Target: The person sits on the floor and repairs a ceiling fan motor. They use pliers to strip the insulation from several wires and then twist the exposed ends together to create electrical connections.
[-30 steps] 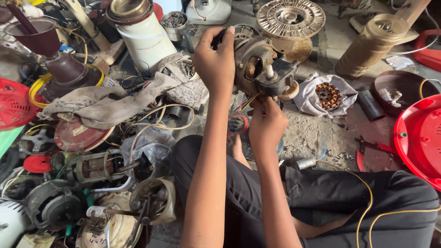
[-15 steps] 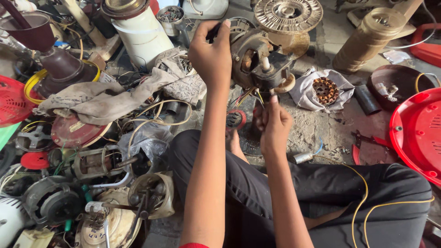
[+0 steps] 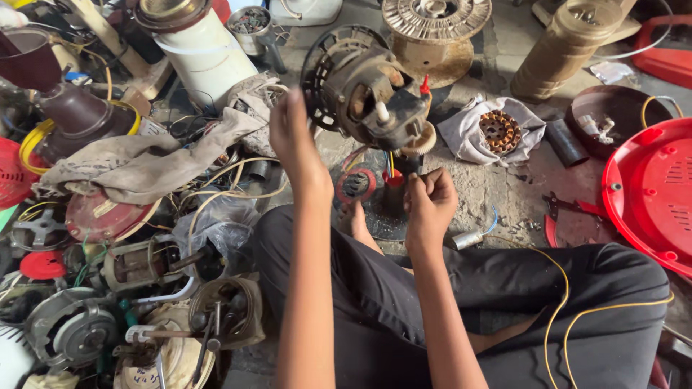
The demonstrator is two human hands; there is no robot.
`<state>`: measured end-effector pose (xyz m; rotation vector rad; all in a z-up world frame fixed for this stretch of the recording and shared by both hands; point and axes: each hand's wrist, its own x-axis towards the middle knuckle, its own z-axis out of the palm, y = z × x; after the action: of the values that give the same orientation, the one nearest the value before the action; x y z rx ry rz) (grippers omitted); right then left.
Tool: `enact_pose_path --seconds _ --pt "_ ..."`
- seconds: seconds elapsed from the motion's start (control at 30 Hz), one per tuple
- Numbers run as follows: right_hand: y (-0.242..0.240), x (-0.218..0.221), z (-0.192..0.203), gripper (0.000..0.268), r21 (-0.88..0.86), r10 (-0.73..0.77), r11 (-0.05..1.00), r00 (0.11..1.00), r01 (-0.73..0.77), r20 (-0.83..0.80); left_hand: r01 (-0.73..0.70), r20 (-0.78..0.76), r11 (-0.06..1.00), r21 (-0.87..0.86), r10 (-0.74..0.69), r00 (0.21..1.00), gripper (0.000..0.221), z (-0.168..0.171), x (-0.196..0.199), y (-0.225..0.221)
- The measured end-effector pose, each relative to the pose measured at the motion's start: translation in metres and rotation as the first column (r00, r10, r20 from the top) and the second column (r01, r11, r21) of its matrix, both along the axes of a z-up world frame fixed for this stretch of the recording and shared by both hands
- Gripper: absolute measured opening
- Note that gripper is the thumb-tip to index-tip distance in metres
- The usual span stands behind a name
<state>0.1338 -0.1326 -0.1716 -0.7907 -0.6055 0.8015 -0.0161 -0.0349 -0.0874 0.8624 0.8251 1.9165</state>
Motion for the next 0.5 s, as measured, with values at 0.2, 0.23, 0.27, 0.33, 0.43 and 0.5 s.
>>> enact_pose_path --seconds 0.2,0.23,0.27,0.33,0.43,0.5 --pt "-0.004 0.030 -0.012 0.021 -0.040 -0.115 0.992 0.993 0.116 0.042 0.152 0.021 0.971 -0.183 -0.151 0.988 0.015 -0.071 0.022 -0.070" --pt "-0.007 0.042 -0.015 0.020 -0.010 -0.174 0.984 0.977 0.177 0.123 0.175 -0.058 0.976 -0.129 -0.184 0.981 0.013 -0.074 0.028 -0.080" --pt "-0.011 0.056 -0.018 0.019 0.025 -0.233 0.972 0.952 0.233 0.201 0.203 -0.138 0.976 -0.077 -0.212 0.967 0.011 -0.073 0.032 -0.087" --pt "-0.021 0.095 -0.025 0.020 0.026 -0.335 0.940 0.908 0.339 0.253 -0.011 -0.582 0.996 0.084 0.059 0.811 0.012 -0.069 0.029 -0.102" --pt "-0.045 0.168 -0.032 0.022 0.006 -0.539 0.834 0.813 0.552 0.222 0.064 -0.687 0.984 0.168 0.070 0.724 0.013 -0.066 0.025 -0.102" --pt "-0.074 0.212 -0.035 0.021 -0.017 -0.623 0.767 0.751 0.642 0.220 0.109 -0.635 0.994 -0.005 -0.087 0.767 0.011 -0.070 0.026 -0.098"
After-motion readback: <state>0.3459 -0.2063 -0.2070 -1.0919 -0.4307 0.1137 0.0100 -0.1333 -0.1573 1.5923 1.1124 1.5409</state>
